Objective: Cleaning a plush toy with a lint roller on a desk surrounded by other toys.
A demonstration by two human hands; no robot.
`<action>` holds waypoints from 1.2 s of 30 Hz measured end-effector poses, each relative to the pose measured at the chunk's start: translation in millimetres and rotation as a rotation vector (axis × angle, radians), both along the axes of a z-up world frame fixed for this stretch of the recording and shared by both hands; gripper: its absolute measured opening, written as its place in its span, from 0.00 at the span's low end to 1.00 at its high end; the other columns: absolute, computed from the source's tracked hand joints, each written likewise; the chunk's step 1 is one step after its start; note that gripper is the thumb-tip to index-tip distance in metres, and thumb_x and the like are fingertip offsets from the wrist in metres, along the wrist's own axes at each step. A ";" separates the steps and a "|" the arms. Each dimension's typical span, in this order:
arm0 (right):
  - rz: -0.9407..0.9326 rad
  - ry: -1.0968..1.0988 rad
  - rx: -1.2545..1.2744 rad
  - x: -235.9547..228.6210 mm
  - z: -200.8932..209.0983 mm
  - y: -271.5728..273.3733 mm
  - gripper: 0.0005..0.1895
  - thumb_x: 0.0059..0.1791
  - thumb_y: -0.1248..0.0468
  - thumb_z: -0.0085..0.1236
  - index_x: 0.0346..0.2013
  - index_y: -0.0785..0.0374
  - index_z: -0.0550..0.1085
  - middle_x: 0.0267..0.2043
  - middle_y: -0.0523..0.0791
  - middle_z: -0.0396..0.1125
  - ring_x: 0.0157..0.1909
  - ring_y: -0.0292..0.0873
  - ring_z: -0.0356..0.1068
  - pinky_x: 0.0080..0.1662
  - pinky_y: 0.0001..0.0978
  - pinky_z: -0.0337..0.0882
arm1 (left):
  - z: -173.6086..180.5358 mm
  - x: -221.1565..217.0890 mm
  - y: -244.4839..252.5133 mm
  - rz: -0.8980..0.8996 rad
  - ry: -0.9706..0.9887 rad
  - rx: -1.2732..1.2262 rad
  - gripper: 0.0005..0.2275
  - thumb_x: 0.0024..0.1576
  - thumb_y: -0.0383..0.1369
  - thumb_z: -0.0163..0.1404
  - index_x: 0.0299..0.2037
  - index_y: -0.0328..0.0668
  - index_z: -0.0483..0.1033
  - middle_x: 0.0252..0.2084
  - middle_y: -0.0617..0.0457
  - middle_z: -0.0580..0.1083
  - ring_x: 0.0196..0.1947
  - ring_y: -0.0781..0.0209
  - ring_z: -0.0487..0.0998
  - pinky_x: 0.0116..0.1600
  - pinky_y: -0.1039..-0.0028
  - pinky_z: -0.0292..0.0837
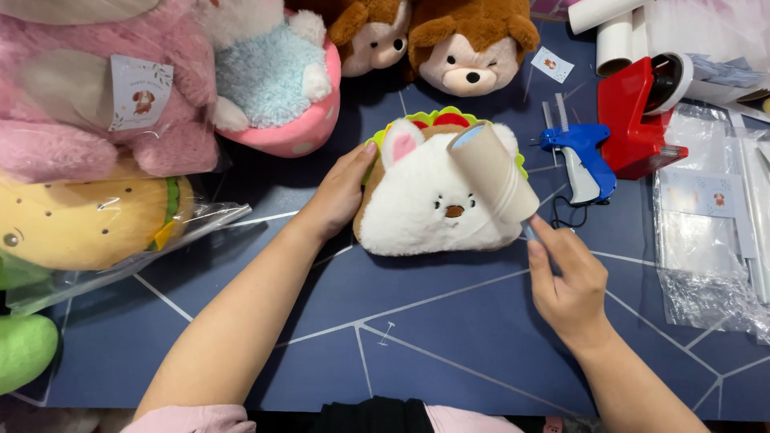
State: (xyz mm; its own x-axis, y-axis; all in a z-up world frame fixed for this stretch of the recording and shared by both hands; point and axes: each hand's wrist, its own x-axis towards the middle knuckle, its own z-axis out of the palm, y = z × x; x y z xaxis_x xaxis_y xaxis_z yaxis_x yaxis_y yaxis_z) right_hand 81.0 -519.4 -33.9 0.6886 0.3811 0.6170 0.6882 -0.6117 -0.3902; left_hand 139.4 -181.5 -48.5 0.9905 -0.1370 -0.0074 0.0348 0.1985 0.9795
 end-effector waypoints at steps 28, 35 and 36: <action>0.197 0.195 -0.024 -14.9 14.3 35.5 0.15 0.50 0.64 0.57 0.51 0.57 0.81 0.23 0.43 0.70 0.20 0.48 0.70 0.25 0.37 0.70 | -5.6 4.8 2.7 0.042 0.052 -0.064 0.21 0.70 0.44 0.36 0.63 0.38 0.70 0.53 0.42 0.75 0.53 0.52 0.76 0.60 0.56 0.73; 0.162 0.112 0.113 -6.5 -8.9 3.5 0.14 0.47 0.65 0.62 0.47 0.60 0.83 0.30 0.45 0.75 0.24 0.50 0.72 0.29 0.40 0.72 | -11.5 4.2 -1.3 0.101 0.118 -0.213 0.19 0.69 0.41 0.39 0.63 0.37 0.70 0.54 0.41 0.74 0.53 0.51 0.77 0.60 0.56 0.74; 0.163 0.114 0.113 -1.4 -6.5 -2.3 0.14 0.47 0.65 0.62 0.47 0.60 0.83 0.30 0.45 0.75 0.24 0.50 0.72 0.29 0.40 0.72 | -8.8 3.6 -1.4 0.102 0.120 -0.213 0.19 0.69 0.41 0.39 0.63 0.37 0.70 0.54 0.41 0.74 0.53 0.51 0.77 0.60 0.56 0.74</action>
